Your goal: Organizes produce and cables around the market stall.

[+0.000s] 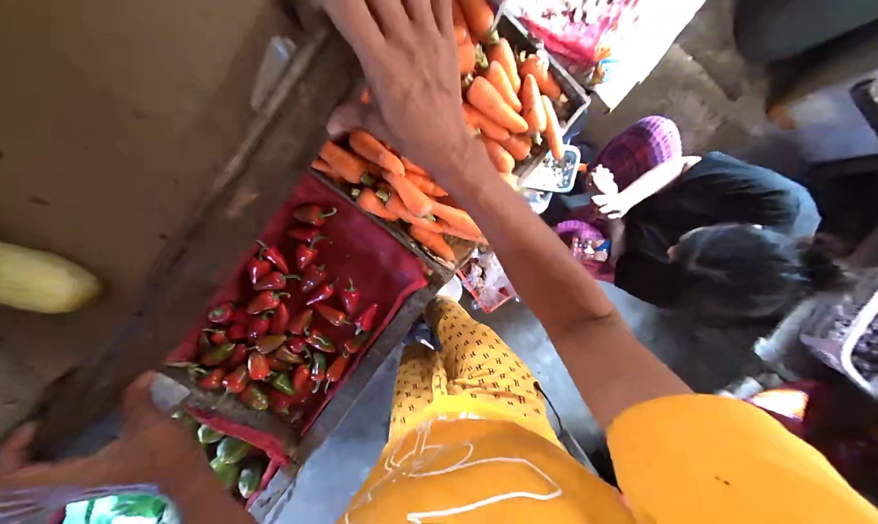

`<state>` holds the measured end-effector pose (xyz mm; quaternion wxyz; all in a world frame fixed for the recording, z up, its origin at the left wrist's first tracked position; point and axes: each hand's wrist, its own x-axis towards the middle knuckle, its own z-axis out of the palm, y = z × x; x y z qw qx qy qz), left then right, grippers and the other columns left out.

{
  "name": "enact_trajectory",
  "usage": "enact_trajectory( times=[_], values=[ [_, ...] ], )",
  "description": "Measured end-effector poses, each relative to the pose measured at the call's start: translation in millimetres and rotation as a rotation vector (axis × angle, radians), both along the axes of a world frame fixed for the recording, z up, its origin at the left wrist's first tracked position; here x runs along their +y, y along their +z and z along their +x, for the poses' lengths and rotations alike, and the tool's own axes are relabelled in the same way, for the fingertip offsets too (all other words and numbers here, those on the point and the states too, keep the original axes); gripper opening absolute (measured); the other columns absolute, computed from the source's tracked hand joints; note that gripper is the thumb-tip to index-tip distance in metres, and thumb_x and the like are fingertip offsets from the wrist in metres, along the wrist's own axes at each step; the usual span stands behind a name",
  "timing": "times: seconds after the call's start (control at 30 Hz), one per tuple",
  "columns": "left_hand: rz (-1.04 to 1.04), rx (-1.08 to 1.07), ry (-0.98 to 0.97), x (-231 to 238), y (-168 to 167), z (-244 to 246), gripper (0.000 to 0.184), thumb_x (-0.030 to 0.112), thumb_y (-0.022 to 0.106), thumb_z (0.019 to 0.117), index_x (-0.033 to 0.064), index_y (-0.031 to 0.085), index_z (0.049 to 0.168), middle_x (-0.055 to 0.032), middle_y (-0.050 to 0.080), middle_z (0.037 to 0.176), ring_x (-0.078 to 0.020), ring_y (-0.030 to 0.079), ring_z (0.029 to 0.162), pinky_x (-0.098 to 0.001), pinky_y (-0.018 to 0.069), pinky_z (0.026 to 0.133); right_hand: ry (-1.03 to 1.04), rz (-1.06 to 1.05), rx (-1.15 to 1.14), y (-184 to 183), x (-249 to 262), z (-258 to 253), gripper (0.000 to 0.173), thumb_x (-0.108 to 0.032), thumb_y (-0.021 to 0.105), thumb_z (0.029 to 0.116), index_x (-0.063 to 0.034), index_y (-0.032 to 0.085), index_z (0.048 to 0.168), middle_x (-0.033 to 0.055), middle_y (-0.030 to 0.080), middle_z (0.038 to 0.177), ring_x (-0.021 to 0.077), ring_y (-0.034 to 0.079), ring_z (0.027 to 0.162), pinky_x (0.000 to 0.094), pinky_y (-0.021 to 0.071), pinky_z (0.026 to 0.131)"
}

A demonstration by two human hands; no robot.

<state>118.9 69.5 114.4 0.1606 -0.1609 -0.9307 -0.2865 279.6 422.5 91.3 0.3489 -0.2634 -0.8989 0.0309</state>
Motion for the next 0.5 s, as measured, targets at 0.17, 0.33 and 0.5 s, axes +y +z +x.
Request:
enact_trajectory(
  times=[0.17, 0.33, 0.5],
  values=[
    [-0.071, 0.131, -0.075, -22.4, -13.8, -17.3, 0.068, 0.031, 0.086, 0.0795, -0.0152, 0.059, 0.122, -0.0383, 0.056, 0.13, -0.0505, 0.052, 0.126, -0.0527, 0.038, 0.112, 0.009, 0.058, 0.148, -2.3, 2.8, -0.2, 0.063, -0.041, 0.088, 0.073, -0.0107, 0.066, 0.123, 0.018, 0.064, 0.137, 0.0439, 0.049, 0.139, 0.0675, 0.027, 0.118],
    [-0.047, 0.076, -0.04, -16.8, -7.2, -12.6, 0.062, 0.026, 0.088, 0.0753, -0.013, 0.064, 0.117, -0.04, 0.056, 0.13, -0.0578, 0.051, 0.125, -0.0641, 0.0337, 0.11, 0.02, 0.003, 0.052, -1.8, 3.4, 7.1, 0.051, -0.034, 0.088, 0.0769, -0.0085, 0.069, 0.118, 0.0197, 0.066, 0.13, 0.0453, 0.052, 0.135, 0.0691, 0.0341, 0.113],
    [-0.03, 0.139, -0.035, -18.4, -17.8, -12.8, 0.06, 0.03, 0.086, 0.0752, -0.009, 0.065, 0.115, -0.035, 0.059, 0.127, -0.0515, 0.053, 0.124, -0.0597, 0.0353, 0.11, 0.049, -0.079, -0.039, 4.1, 2.6, 14.7, 0.05, -0.021, 0.085, 0.08, -0.0043, 0.069, 0.124, 0.0232, 0.064, 0.135, 0.0496, 0.05, 0.137, 0.072, 0.0338, 0.112]
  ],
)
